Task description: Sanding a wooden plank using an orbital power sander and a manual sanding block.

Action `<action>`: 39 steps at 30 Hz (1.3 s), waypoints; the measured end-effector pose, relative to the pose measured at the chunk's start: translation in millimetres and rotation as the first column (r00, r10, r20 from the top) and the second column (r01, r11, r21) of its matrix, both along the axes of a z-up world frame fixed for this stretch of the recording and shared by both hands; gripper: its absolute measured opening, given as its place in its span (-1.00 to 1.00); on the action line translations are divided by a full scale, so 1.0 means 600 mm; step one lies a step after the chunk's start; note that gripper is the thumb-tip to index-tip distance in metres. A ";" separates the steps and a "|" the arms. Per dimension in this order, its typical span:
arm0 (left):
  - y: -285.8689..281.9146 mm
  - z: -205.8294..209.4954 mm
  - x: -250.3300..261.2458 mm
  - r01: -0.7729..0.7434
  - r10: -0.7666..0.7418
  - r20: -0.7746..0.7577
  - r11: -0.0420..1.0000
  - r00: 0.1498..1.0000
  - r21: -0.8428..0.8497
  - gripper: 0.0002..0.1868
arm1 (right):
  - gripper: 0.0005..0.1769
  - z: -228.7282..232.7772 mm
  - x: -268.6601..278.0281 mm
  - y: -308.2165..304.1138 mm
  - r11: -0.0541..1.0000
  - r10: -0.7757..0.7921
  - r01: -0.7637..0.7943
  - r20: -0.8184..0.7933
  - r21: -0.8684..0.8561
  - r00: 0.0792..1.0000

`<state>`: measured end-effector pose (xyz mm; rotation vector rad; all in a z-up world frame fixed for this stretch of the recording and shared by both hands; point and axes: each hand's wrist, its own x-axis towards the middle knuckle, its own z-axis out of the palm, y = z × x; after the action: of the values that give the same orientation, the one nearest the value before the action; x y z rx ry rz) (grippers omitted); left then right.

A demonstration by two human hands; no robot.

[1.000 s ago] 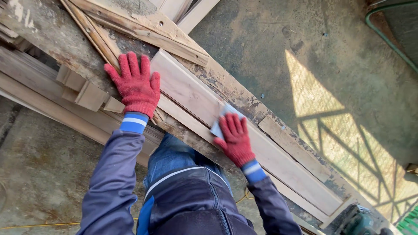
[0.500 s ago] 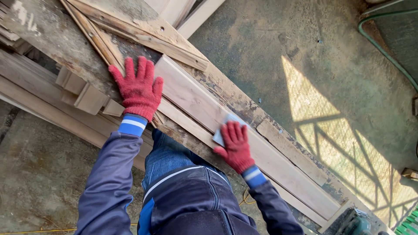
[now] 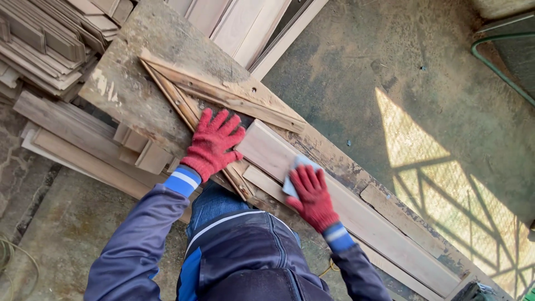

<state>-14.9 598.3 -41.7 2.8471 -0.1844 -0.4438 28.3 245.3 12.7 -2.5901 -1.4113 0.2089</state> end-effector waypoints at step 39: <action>0.006 -0.087 -0.001 0.081 0.099 0.516 0.946 0.851 -0.314 -0.59 | -0.05 -0.064 -0.099 -0.061 0.773 -0.588 0.569 0.020 -0.281 0.809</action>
<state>-15.6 601.6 -94.1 2.5629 -0.3112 0.3611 -31.3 208.7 -25.9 -3.0605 -0.5203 0.4187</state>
